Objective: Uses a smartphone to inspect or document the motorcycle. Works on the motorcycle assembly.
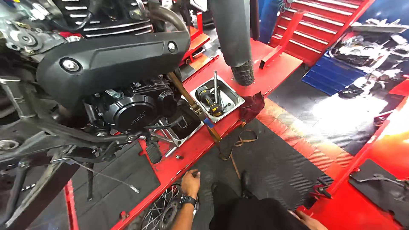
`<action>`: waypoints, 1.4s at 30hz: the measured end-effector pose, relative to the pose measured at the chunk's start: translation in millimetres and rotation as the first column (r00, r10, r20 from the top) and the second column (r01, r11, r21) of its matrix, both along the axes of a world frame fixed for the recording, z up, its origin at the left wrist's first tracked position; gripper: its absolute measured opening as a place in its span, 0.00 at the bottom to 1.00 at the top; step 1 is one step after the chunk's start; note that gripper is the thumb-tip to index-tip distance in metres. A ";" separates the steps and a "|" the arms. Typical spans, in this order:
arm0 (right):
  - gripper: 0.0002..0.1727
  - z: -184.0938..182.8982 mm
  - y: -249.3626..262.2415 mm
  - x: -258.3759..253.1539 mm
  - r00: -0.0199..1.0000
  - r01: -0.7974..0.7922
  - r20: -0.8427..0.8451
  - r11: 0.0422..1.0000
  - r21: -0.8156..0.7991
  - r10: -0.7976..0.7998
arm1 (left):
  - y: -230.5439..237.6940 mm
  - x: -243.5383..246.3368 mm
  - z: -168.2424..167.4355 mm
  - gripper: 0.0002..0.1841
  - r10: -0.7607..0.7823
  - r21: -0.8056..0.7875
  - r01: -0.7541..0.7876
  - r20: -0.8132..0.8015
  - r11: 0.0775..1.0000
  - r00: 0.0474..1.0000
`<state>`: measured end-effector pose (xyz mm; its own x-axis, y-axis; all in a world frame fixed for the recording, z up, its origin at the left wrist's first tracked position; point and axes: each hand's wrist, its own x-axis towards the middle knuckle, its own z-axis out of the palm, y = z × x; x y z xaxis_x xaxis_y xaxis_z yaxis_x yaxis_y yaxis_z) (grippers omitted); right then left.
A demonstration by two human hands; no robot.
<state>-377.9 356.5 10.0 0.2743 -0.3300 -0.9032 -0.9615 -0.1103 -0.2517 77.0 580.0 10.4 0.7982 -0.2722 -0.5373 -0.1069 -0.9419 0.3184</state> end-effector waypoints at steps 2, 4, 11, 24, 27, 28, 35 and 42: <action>0.42 -10.2 -11.6 29.6 0.996 0.076 0.055 0.997 0.013 -0.076 | 10.5 14.1 0.5 0.19 0.151 -0.010 -0.151 0.108 0.988 0.983; 0.44 -0.8 -26.4 52.9 0.998 -0.041 0.048 0.999 0.035 0.039 | 20.9 37.0 5.2 0.23 0.250 -0.039 -0.247 0.184 0.968 0.951; 0.34 -23.5 -49.3 219.0 0.704 -0.399 0.494 0.860 -0.318 0.510 | 15.0 118.6 -65.2 0.40 0.331 -0.207 -0.298 0.148 0.932 0.932; 0.20 -107.7 69.8 474.0 0.014 0.154 0.990 0.978 0.139 -0.143 | 14.7 131.3 -100.4 0.13 0.442 -0.582 -0.230 0.253 0.780 0.860; 0.23 -91.2 99.5 496.7 0.132 0.198 0.904 0.905 0.377 -0.406 | -19.8 157.8 -56.4 0.10 0.342 -0.584 -0.091 0.337 0.807 0.877; 0.25 -80.5 104.3 510.2 0.120 0.207 0.878 0.877 0.434 -0.463 | -27.9 170.5 -44.2 0.10 0.306 -0.583 -0.039 0.368 0.811 0.878; 0.30 -36.1 99.1 601.1 0.220 0.269 0.730 0.760 0.592 -0.647 | -62.2 221.0 -3.4 0.14 0.261 -0.652 0.065 0.390 0.756 0.883; 0.15 -43.9 84.4 650.4 0.085 0.311 0.570 0.565 0.764 -0.817 | -89.2 239.3 -8.1 0.12 0.311 -0.779 -0.015 0.233 0.627 0.922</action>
<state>272.6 440.9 -33.9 0.7756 -0.5123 -0.3688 0.1221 0.6950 -0.7086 316.3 490.8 2.3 0.9481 -0.3064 0.0847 -0.2080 -0.3965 0.8941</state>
